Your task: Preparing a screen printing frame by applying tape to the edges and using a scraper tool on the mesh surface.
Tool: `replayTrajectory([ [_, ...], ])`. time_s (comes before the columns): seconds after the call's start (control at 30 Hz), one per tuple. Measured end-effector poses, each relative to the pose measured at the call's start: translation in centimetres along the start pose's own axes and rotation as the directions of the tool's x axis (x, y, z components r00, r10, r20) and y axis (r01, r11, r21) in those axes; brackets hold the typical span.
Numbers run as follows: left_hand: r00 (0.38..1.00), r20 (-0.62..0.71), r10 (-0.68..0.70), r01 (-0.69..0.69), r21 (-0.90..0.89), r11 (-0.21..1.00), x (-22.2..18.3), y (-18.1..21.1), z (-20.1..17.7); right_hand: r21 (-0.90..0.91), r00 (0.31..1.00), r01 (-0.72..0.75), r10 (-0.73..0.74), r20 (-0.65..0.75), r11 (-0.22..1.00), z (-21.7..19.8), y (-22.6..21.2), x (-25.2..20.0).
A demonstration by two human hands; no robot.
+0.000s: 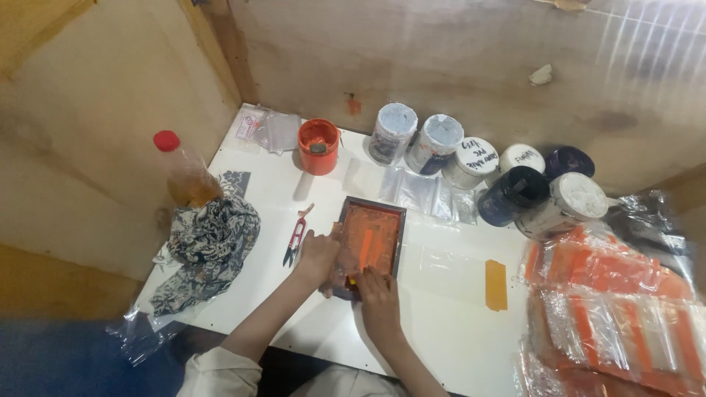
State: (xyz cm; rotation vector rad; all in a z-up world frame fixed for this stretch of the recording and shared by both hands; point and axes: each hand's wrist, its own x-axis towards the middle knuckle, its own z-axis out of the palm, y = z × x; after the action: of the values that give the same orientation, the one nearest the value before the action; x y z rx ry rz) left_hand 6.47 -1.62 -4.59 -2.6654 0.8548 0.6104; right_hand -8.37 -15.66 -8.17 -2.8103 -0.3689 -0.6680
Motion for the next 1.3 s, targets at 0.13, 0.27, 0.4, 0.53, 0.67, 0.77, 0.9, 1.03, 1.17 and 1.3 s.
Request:
replayTrajectory([
  [0.13,0.988,0.151,0.018,-0.02,0.012,1.0,-2.5,-0.1,-3.8,0.181,0.912,-0.298,0.224,0.343,0.937,-4.1,2.3,5.3],
  [0.27,0.988,0.15,0.027,-0.024,-0.017,1.0,-2.6,-0.1,-4.3,0.112,0.958,-0.262,0.245,0.149,0.959,-2.8,5.9,9.5],
  [0.4,0.989,0.144,0.034,-0.035,0.005,0.999,-2.8,0.0,-4.3,-0.042,0.982,-0.165,0.168,0.08,0.985,0.6,7.1,9.0],
  [0.53,0.991,0.134,0.019,-0.018,-0.004,1.0,-2.2,0.1,-3.6,-0.182,0.995,-0.094,0.095,-0.008,0.979,1.0,5.2,5.8],
  [0.67,0.992,0.121,0.045,-0.055,0.081,0.995,-2.5,0.2,-3.8,-0.108,0.995,-0.097,0.095,-0.023,0.989,-1.1,2.0,3.4],
  [0.77,0.996,0.075,0.048,-0.054,0.083,0.995,-1.8,0.4,-2.7,-0.156,0.998,-0.038,0.03,-0.051,0.987,-1.9,-0.3,1.5],
  [0.9,0.998,0.064,0.023,-0.029,0.084,0.996,-2.6,0.5,-3.5,-0.054,0.999,-0.007,0.004,-0.045,0.999,-3.4,-1.1,2.3],
  [1.03,0.996,0.092,-0.003,-0.009,0.131,0.991,-2.9,1.2,-4.3,0.19,0.961,-0.243,0.21,0.178,0.951,-3.9,1.7,7.2],
  [1.17,0.993,-0.108,-0.046,0.049,0.021,0.999,-6.4,1.9,-7.2,-0.061,0.951,-0.298,0.302,0.066,0.953,-3.7,3.9,11.3],
  [1.3,0.979,-0.185,-0.084,0.07,-0.082,0.994,-12.0,1.8,-12.5,-0.108,0.965,-0.234,0.244,0.094,0.966,-1.7,4.3,9.9],
])
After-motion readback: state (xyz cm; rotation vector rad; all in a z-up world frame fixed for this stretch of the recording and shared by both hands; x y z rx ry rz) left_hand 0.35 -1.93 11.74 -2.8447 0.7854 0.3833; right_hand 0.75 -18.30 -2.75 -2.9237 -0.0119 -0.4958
